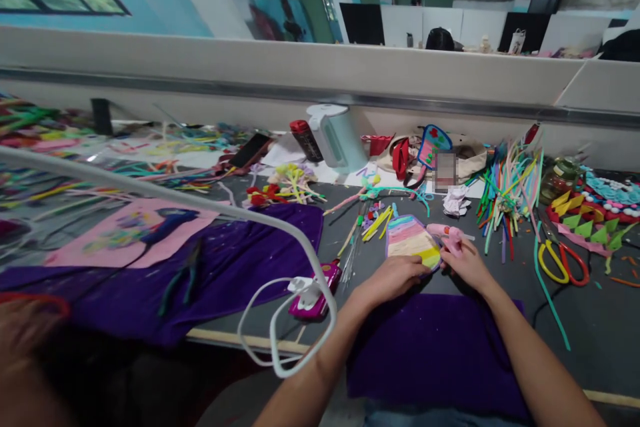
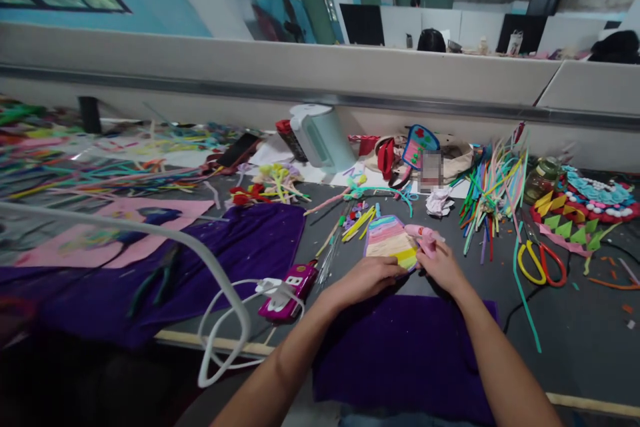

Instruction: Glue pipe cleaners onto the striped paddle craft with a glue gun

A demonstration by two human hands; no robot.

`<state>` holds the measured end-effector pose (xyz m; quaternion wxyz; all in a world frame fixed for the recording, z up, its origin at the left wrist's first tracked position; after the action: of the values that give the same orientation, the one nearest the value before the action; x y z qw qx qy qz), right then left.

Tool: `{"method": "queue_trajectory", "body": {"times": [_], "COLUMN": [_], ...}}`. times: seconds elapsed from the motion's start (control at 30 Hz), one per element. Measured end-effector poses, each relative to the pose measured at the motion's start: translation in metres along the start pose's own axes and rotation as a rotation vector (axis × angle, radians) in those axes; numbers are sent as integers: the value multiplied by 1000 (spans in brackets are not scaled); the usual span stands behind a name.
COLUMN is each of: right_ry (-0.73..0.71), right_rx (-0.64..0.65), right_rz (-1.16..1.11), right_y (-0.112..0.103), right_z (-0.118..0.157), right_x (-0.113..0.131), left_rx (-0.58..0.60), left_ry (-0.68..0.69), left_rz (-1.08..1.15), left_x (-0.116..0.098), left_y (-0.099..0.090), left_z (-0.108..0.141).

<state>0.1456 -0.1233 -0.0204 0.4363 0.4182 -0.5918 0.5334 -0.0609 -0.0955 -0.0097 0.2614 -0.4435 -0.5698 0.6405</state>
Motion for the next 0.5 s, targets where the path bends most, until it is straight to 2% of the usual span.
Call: {"method": "queue_trajectory", "body": {"times": [0.1,0.27,0.37,0.5], "right_ry": [25,66,70,-10], "right_rx": [-43,-226,-247,-264], "right_rz": [5,30,-24,17], "right_y": [-5,-25,-36,-49], "right_z": [2,4,3,3], "right_x": [4,12,15,13], "left_rx": [-27,13,52,95], "left_ry": [10,2,-1,-20], "left_rz": [0,-8,20,24], "left_x": [-1,-5,-8,-11], "left_y": [0,2,0,-4], "left_z": [0,0,-2,-3]}}
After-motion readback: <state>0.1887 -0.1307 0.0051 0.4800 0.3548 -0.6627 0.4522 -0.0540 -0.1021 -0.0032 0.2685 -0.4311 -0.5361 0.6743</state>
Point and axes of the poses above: each hand's wrist, its own z-axis away from the middle knuckle, its own y-axis out of the palm, x = y × z, the point moved 3 cm from there along -z, towards the middle knuckle, and after that the axes turned 2 degrees about -y, right-handed, at the moved point
